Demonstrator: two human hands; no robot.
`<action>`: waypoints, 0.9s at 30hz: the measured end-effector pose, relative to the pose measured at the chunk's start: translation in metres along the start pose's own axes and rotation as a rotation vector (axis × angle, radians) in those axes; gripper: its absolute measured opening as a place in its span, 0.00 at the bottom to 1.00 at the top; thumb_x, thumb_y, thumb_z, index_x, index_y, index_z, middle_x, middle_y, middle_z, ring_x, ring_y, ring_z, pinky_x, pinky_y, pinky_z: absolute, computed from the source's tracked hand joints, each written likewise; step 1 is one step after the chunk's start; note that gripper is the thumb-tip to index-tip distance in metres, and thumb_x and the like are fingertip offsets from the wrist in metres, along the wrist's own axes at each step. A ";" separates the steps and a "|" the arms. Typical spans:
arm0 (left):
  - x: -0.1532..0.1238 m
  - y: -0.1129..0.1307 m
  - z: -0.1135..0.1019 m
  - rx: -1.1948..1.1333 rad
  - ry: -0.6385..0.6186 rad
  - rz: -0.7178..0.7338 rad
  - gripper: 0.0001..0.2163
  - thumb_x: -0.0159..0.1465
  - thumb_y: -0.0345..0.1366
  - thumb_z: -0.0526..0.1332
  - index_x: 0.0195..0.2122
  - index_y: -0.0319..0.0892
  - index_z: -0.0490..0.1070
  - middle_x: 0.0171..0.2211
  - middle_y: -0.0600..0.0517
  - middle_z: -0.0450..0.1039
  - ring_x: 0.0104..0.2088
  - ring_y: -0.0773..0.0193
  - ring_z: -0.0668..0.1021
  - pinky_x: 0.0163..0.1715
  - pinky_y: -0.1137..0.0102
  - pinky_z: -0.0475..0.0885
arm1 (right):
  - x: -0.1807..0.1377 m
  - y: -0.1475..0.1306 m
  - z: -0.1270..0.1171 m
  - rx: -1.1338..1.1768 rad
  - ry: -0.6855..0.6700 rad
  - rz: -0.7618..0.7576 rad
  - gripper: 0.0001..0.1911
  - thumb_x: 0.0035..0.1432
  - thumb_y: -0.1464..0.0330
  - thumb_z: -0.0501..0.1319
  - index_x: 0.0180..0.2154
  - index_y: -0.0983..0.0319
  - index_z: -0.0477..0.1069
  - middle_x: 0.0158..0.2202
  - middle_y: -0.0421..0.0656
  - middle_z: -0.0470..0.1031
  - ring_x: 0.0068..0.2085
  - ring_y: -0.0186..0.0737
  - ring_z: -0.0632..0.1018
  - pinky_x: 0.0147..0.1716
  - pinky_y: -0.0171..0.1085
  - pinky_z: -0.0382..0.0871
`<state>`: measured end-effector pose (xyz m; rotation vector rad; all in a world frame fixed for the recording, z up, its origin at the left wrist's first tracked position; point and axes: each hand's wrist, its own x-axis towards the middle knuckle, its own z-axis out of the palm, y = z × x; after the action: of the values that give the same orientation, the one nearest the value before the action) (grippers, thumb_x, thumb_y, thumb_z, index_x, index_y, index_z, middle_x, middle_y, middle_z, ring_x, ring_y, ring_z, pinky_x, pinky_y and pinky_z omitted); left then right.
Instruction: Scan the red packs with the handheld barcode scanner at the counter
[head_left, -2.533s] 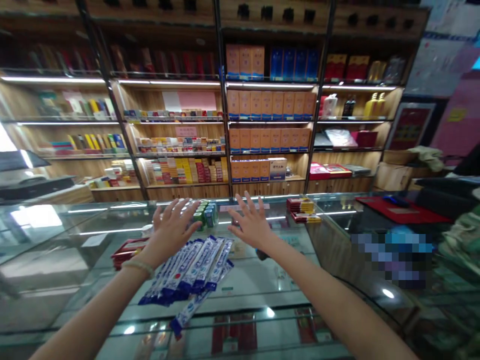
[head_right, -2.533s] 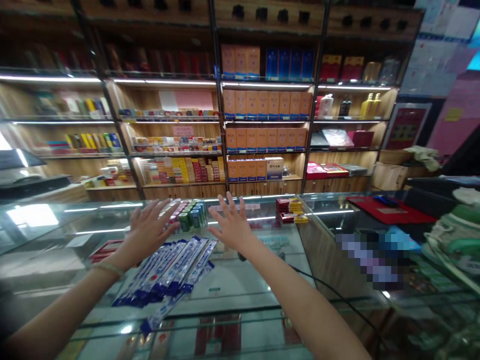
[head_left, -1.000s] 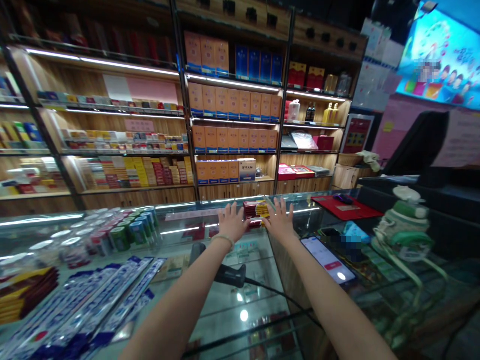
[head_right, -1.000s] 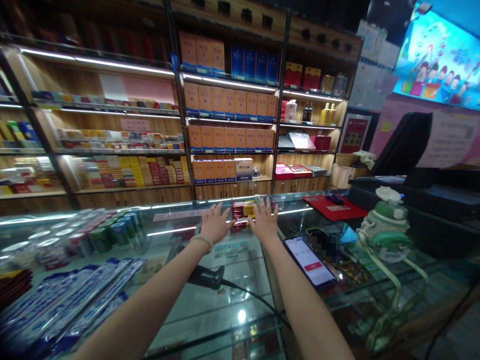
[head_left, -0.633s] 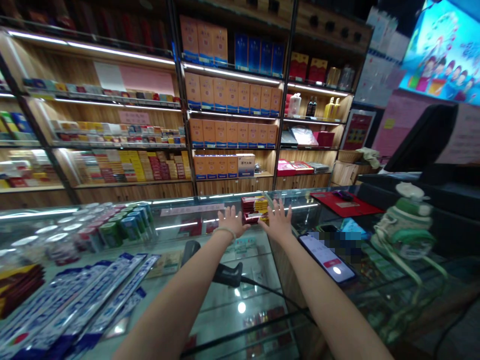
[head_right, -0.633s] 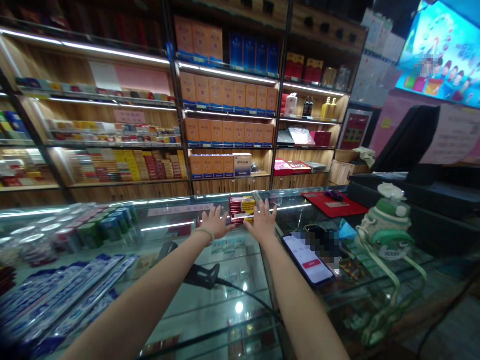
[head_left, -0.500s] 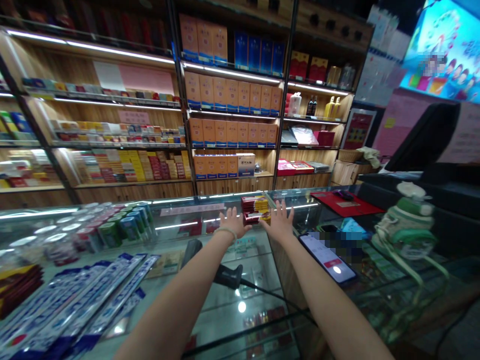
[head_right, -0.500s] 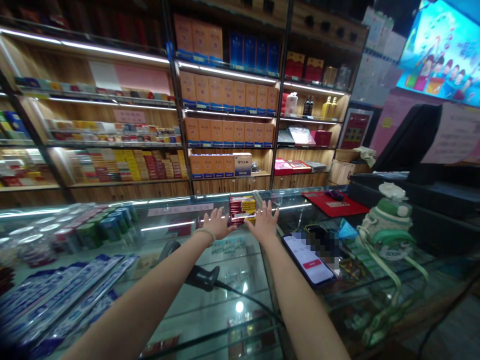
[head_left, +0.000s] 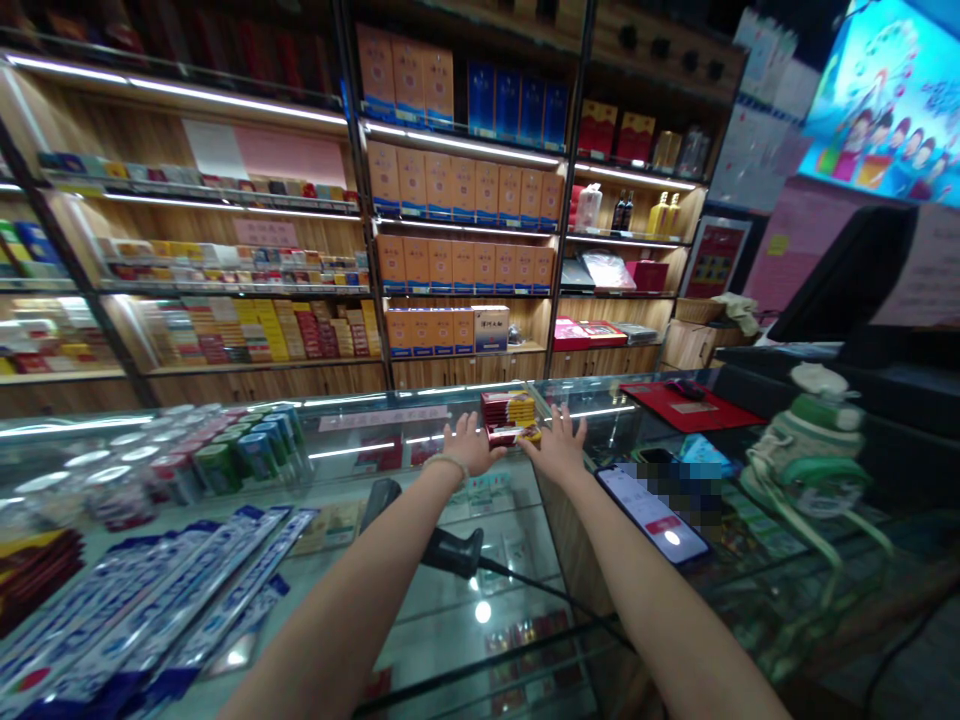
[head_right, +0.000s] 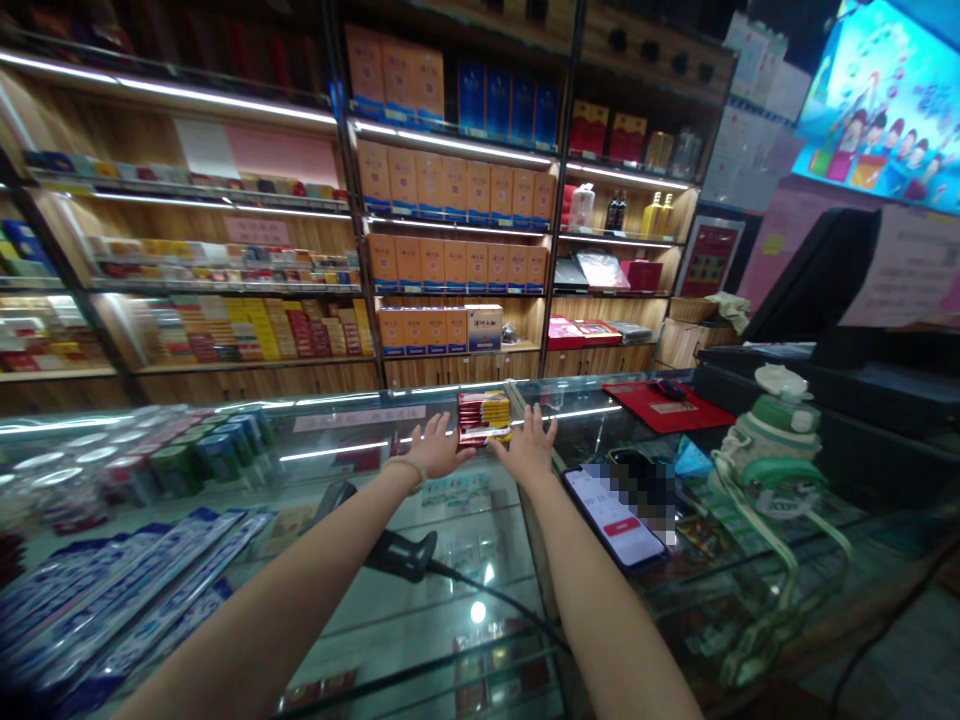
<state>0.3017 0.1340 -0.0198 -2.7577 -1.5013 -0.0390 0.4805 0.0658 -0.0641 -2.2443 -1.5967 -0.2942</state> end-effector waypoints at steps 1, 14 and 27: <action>-0.001 0.000 -0.001 -0.008 -0.006 -0.001 0.35 0.70 0.61 0.46 0.70 0.44 0.63 0.77 0.37 0.40 0.77 0.43 0.47 0.71 0.39 0.47 | 0.000 0.000 0.000 0.007 -0.002 0.000 0.34 0.70 0.46 0.52 0.59 0.64 0.76 0.76 0.58 0.49 0.77 0.60 0.46 0.70 0.68 0.33; -0.023 -0.020 -0.036 -0.041 0.092 -0.059 0.34 0.71 0.58 0.48 0.70 0.41 0.63 0.77 0.34 0.40 0.77 0.38 0.45 0.69 0.35 0.49 | 0.000 -0.025 -0.036 0.090 0.177 -0.043 0.25 0.72 0.55 0.55 0.60 0.63 0.75 0.76 0.56 0.52 0.76 0.59 0.49 0.70 0.67 0.38; -0.074 -0.064 -0.075 -0.051 0.532 -0.128 0.29 0.72 0.51 0.54 0.70 0.44 0.65 0.76 0.33 0.44 0.76 0.38 0.48 0.68 0.31 0.48 | -0.001 -0.090 -0.077 0.219 0.527 -0.116 0.22 0.71 0.57 0.58 0.57 0.61 0.77 0.75 0.54 0.54 0.76 0.58 0.49 0.69 0.68 0.39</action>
<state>0.2061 0.1054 0.0528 -2.3952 -1.5196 -0.7520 0.3988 0.0594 0.0215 -1.7249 -1.3923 -0.6471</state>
